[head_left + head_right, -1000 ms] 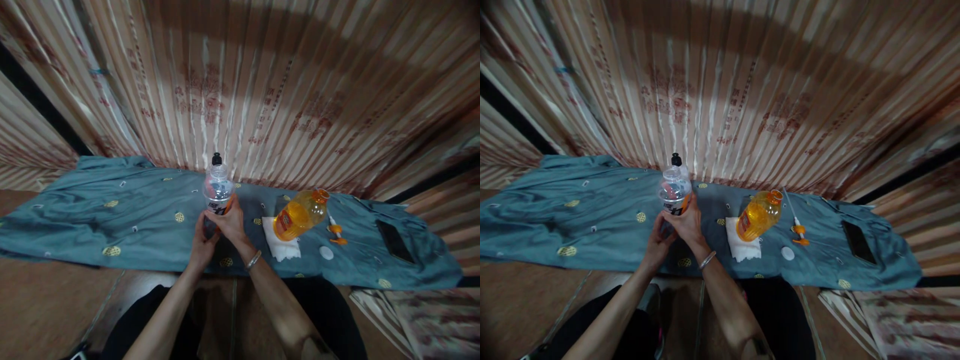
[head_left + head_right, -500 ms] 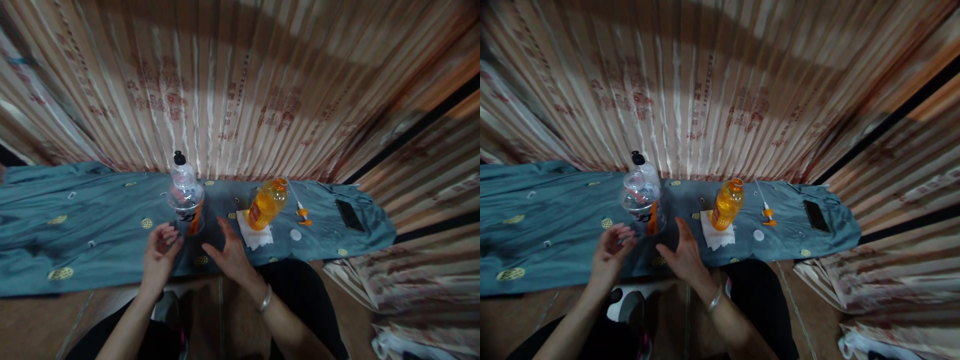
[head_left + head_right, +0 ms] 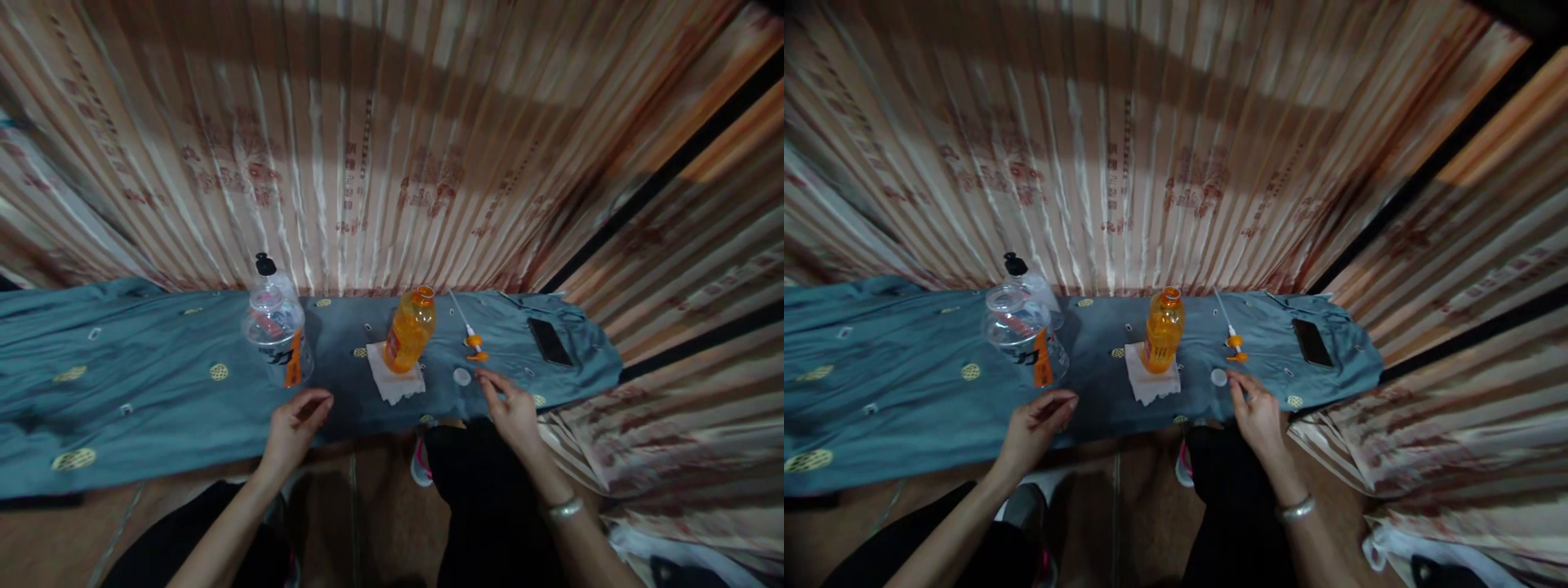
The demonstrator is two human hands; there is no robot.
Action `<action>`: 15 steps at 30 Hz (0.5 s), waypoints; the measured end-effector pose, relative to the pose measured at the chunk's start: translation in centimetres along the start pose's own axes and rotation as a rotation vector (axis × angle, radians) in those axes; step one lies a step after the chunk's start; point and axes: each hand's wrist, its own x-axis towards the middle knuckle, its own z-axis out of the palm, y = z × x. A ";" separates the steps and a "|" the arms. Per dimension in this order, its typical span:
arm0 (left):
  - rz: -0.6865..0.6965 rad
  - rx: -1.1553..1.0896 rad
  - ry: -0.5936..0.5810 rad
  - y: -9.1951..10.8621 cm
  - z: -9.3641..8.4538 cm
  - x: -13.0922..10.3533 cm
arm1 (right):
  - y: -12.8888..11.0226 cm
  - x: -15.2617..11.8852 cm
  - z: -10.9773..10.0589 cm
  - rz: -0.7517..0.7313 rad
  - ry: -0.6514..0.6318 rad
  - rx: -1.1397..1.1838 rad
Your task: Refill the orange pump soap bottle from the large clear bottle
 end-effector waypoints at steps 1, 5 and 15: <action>-0.003 -0.007 -0.005 -0.1 0.7 0.0 | 0.4 1.6 -0.6 0.008 0.005 -0.088; -0.007 -0.073 0.005 -0.3 4.2 0.5 | 1.8 7.8 -1.1 0.095 -0.063 -0.353; 0.021 -0.145 0.019 -0.3 9.8 3.3 | 2.9 13.8 3.7 0.189 -0.230 -0.474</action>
